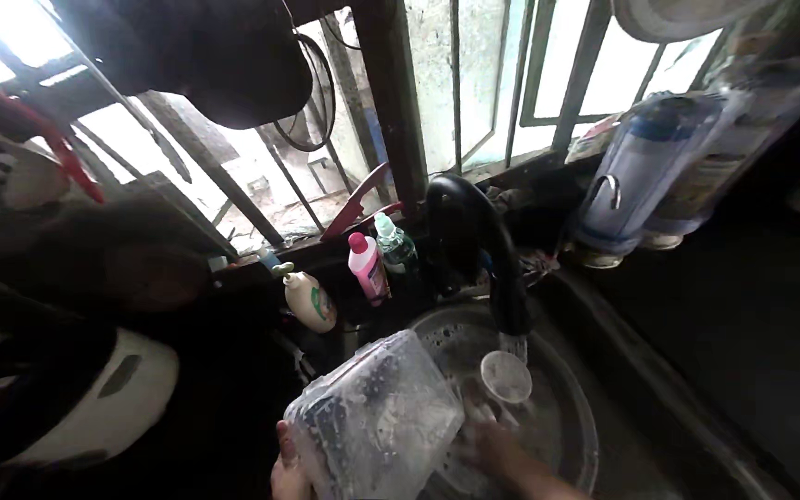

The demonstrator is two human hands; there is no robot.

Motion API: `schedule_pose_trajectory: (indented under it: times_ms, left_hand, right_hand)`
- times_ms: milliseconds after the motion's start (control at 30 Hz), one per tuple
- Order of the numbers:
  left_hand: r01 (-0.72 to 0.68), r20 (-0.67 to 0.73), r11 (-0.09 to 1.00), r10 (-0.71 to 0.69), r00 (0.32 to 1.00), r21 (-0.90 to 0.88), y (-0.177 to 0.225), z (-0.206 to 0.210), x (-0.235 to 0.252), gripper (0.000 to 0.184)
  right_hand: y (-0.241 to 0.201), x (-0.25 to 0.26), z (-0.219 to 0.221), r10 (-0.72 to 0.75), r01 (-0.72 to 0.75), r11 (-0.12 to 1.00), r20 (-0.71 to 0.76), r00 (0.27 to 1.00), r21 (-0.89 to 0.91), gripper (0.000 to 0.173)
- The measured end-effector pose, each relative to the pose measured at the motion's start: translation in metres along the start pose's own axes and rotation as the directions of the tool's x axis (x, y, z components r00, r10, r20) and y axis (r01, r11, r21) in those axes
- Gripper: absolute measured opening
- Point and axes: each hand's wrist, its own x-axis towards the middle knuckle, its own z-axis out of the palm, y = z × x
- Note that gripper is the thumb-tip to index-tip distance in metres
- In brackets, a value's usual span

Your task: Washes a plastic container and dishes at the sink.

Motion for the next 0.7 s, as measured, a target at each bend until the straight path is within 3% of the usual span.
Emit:
schedule_pose_trajectory:
  times_ms: [67, 133, 200, 233, 300, 367, 433, 500, 533, 567, 633, 700]
  left_hand:
    - [0.059, -0.039, 0.996, -0.057, 0.998, 0.072, 0.003, -0.001, 0.001, 0.072]
    - [0.084, -0.060, 0.992, -0.079, 0.995, 0.097, 0.001, -0.001, 0.000, 0.073]
    - [0.095, -0.063, 0.991, -0.089, 0.994, 0.091, -0.005, 0.001, -0.003, 0.072]
    - [0.097, -0.062, 0.991, -0.092, 0.994, 0.092, -0.009, 0.002, -0.003, 0.072]
    - [0.103, -0.068, 0.988, -0.095, 0.993, 0.118, -0.016, 0.007, 0.000, 0.073]
    - [0.121, -0.060, 0.985, -0.114, 0.992, 0.123, -0.024, 0.014, 0.000, 0.073]
    - [0.125, -0.053, 0.986, -0.120, 0.991, 0.110, -0.029, 0.024, -0.002, 0.072]
    - [0.119, -0.031, 0.985, -0.116, 0.993, 0.128, -0.033, 0.030, -0.004, 0.073]
    - [0.126, -0.028, 0.980, -0.124, 0.992, 0.155, -0.035, 0.030, -0.004, 0.075]
    - [0.147, -0.027, 0.972, -0.145, 0.989, 0.182, -0.036, 0.028, -0.005, 0.076]
    - [0.206, -0.027, 0.961, -0.205, 0.978, 0.184, -0.042, 0.022, -0.007, 0.077]
    - [0.250, -0.023, 0.961, -0.249, 0.968, 0.117, -0.049, 0.026, -0.011, 0.075]
  right_hand:
    - [0.018, -0.003, 0.019, -0.029, 0.035, 0.996, 0.066, 0.997, -0.085, 0.060]
    - [0.039, 0.001, 0.018, -0.110, 0.113, 0.989, 0.034, 0.993, -0.098, 0.049]
    - [0.044, 0.008, 0.004, -0.068, 0.073, 0.996, -0.077, 0.995, 0.058, 0.047]
    - [0.036, 0.007, -0.003, -0.031, 0.072, 0.978, -0.202, 0.979, 0.197, 0.046]
    - [0.000, -0.008, -0.011, 0.006, 0.256, 0.865, -0.519, 0.855, 0.431, 0.044]
    - [-0.042, -0.027, -0.002, -0.220, 0.611, 0.699, -0.702, 0.678, 0.372, 0.054]
    - [-0.086, -0.040, 0.015, -0.508, 0.842, 0.476, -0.703, 0.497, 0.252, 0.052]
    - [-0.120, -0.040, 0.029, -0.667, 0.911, 0.410, -0.663, 0.339, 0.054, 0.040]
    - [-0.125, -0.032, 0.030, -0.667, 0.887, 0.461, -0.670, 0.326, -0.027, 0.038]
    - [-0.121, -0.019, 0.026, -0.633, 0.827, 0.558, -0.682, 0.368, -0.072, 0.041]
    - [-0.097, 0.007, 0.004, -0.545, 0.659, 0.746, -0.656, 0.522, -0.095, 0.051]
    - [-0.069, 0.015, -0.011, -0.481, 0.525, 0.844, -0.591, 0.648, -0.111, 0.057]
